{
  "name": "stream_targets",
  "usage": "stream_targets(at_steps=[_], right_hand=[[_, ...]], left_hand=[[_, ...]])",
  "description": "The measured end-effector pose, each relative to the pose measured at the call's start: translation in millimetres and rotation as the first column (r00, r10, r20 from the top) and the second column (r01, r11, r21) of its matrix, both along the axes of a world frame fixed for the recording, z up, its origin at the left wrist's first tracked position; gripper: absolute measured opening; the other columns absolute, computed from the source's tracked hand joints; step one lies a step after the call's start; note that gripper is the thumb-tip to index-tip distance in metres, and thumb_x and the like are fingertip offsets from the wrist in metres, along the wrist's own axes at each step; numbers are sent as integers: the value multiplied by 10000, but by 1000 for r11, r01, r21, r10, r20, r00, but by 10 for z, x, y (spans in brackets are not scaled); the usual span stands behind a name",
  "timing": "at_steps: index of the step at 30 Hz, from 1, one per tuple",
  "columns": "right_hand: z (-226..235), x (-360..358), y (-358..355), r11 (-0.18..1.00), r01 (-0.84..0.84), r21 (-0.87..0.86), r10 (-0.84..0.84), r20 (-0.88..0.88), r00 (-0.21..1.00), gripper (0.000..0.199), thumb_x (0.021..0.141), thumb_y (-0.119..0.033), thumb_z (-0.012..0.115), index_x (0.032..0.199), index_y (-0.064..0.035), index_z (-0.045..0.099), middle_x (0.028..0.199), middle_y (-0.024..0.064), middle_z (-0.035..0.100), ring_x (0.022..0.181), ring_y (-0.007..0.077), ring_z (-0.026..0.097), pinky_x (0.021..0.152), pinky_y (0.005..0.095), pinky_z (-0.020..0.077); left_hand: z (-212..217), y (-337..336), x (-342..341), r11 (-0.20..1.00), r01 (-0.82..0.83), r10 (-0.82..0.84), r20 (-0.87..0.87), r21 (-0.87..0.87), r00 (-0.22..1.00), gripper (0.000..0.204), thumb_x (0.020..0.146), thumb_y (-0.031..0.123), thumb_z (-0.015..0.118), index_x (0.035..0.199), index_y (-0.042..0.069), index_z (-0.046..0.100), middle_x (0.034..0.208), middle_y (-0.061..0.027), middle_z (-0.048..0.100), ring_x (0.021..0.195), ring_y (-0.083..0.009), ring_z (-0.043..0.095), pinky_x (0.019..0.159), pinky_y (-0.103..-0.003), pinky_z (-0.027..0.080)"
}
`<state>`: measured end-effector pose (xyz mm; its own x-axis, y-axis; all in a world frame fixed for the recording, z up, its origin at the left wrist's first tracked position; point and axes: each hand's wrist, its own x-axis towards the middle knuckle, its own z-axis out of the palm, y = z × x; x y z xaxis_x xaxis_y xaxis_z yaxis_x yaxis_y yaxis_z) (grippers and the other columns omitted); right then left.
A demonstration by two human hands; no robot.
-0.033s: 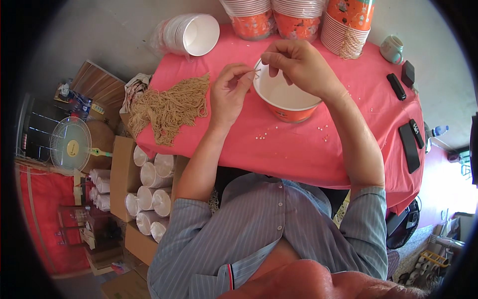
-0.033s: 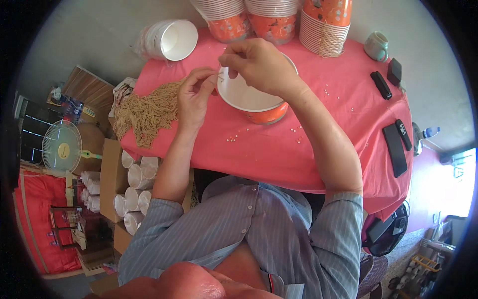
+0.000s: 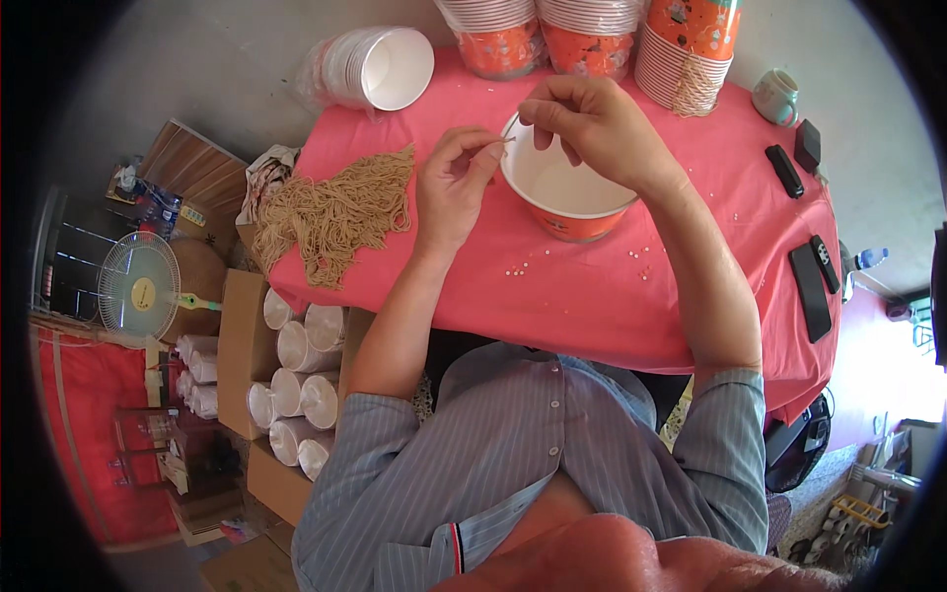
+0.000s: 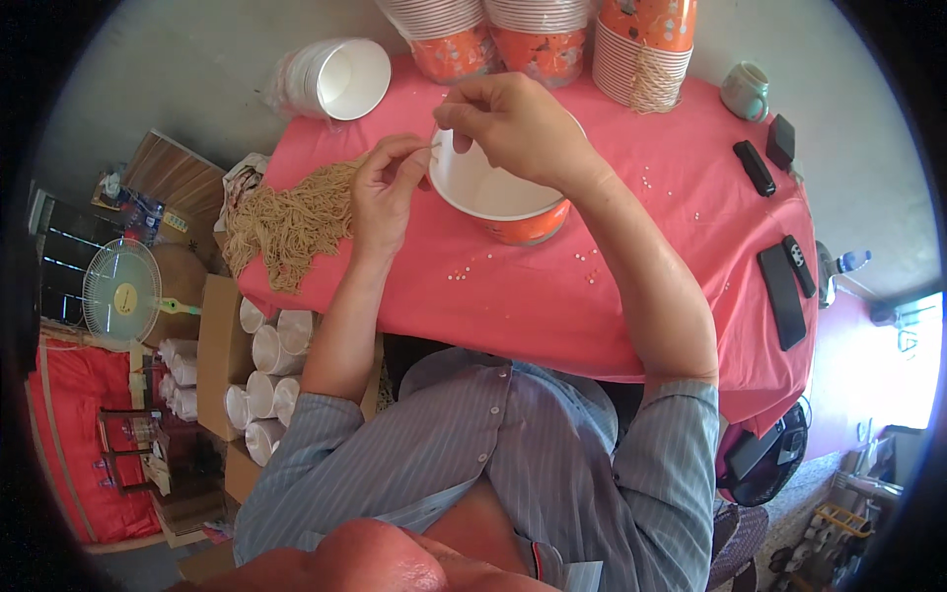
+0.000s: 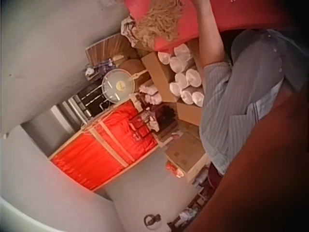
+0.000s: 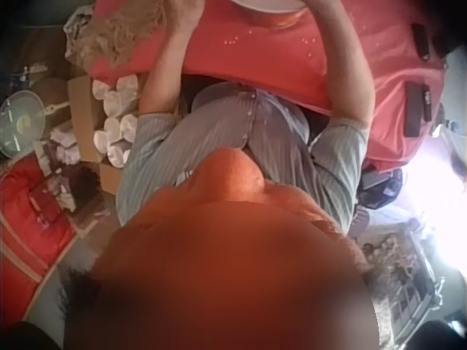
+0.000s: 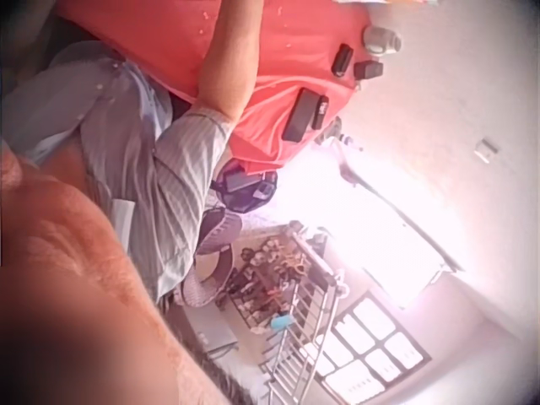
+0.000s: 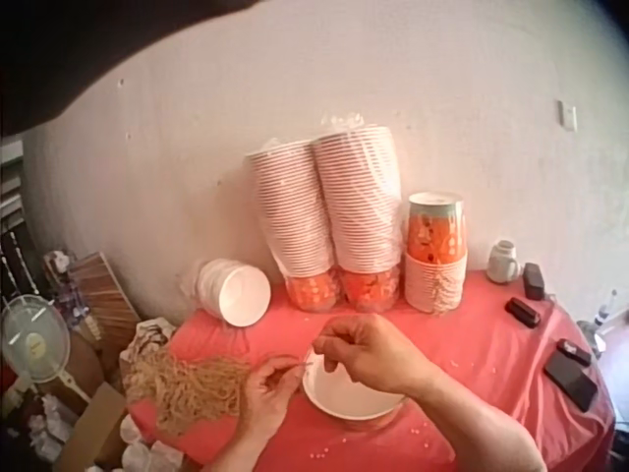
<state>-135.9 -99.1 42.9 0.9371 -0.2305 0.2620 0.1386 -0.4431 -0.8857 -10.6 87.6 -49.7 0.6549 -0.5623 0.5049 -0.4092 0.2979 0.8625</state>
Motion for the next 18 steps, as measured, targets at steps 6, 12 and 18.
stream_targets(at_steps=[6,12,18], right_hand=[[-27,32,-83,989,-60,133,53,61,997,268,1069,-282,706,1012,-35,791,780,-20,699,652,55,582,613,257,495],[-94,71,-159,966,-170,193,143,143,979,256,1082,-277,710,1038,-40,796,815,-17,727,691,61,617,654,251,511],[-130,90,-157,979,-160,126,143,133,981,239,1078,-257,708,1087,-45,817,843,3,747,718,73,639,688,258,538]], left_hand=[[-125,8,23,999,28,-31,-144,-19,989,95,1056,27,728,1143,-6,751,1082,-25,734,904,-69,659,791,-240,537],[-98,7,-48,992,84,-104,-261,-89,960,107,1059,22,707,1158,11,747,1055,-21,749,932,-76,661,814,-249,528],[0,29,-61,987,149,-159,-298,-56,941,167,1059,59,678,1201,-2,740,1044,-16,736,945,-88,641,847,-266,522]])
